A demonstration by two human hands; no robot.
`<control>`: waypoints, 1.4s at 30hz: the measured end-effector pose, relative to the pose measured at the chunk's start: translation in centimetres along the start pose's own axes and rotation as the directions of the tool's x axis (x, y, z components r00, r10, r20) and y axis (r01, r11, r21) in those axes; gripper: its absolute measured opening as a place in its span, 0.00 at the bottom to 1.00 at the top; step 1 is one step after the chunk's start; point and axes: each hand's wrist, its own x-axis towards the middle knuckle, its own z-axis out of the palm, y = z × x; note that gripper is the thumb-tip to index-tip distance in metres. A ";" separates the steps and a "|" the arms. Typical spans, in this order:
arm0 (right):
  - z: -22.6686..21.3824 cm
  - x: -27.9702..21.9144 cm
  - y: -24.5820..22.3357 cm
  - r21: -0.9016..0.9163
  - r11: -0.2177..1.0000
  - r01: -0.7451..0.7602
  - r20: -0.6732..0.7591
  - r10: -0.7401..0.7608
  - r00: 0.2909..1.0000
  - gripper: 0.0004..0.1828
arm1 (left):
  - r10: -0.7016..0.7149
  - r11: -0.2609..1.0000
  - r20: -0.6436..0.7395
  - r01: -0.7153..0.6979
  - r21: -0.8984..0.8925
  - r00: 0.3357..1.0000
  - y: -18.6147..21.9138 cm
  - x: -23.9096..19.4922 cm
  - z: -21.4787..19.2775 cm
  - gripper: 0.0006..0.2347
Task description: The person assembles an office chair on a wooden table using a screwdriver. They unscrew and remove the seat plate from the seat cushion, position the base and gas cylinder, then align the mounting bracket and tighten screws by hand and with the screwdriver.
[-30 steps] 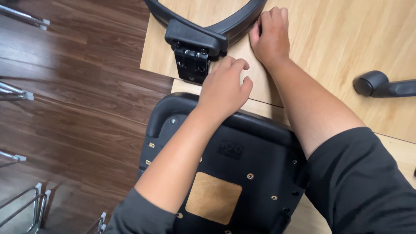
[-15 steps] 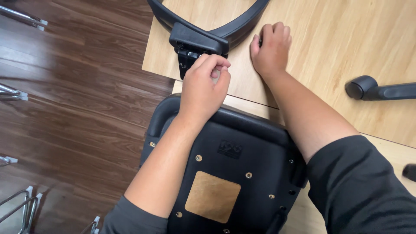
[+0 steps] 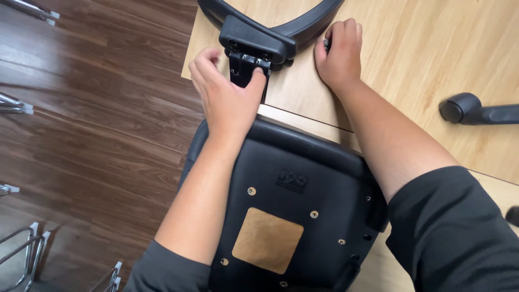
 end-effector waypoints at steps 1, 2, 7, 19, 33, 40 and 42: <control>-0.5 0.1 0.2 0.041 0.999 -0.001 0.010 0.001 1.000 0.12 | 0.021 0.997 -0.033 -0.019 0.069 0.999 -0.2 0.2 0.1 0.35; -0.8 0.0 0.3 0.040 0.999 0.002 0.007 -0.003 1.000 0.12 | 0.023 0.998 -0.037 -0.020 0.067 0.999 -0.1 0.7 0.1 0.35; -2.2 -1.6 0.7 0.288 0.952 -0.101 0.036 0.095 0.995 0.17 | -0.445 0.896 0.406 0.386 0.222 0.798 1.5 2.1 0.7 0.40; -4.0 -3.2 0.4 0.286 0.924 -0.255 0.243 0.187 0.952 0.36 | -0.358 0.932 0.269 0.326 0.158 0.894 -0.5 3.7 1.7 0.31; -8.2 -3.1 0.8 0.322 0.857 -0.403 0.371 0.278 0.886 0.39 | -0.211 0.976 0.343 0.180 0.121 0.915 -2.9 2.9 0.0 0.37; -20.2 -15.3 -0.3 0.349 0.616 -0.707 0.522 0.499 0.692 0.23 | -0.378 0.924 0.593 0.333 0.190 0.711 -10.1 -7.0 -10.9 0.29; -20.4 -20.8 0.6 0.371 0.592 -0.716 0.537 0.492 0.685 0.24 | -0.417 0.906 0.602 0.365 0.214 0.681 -11.9 -9.3 -11.3 0.29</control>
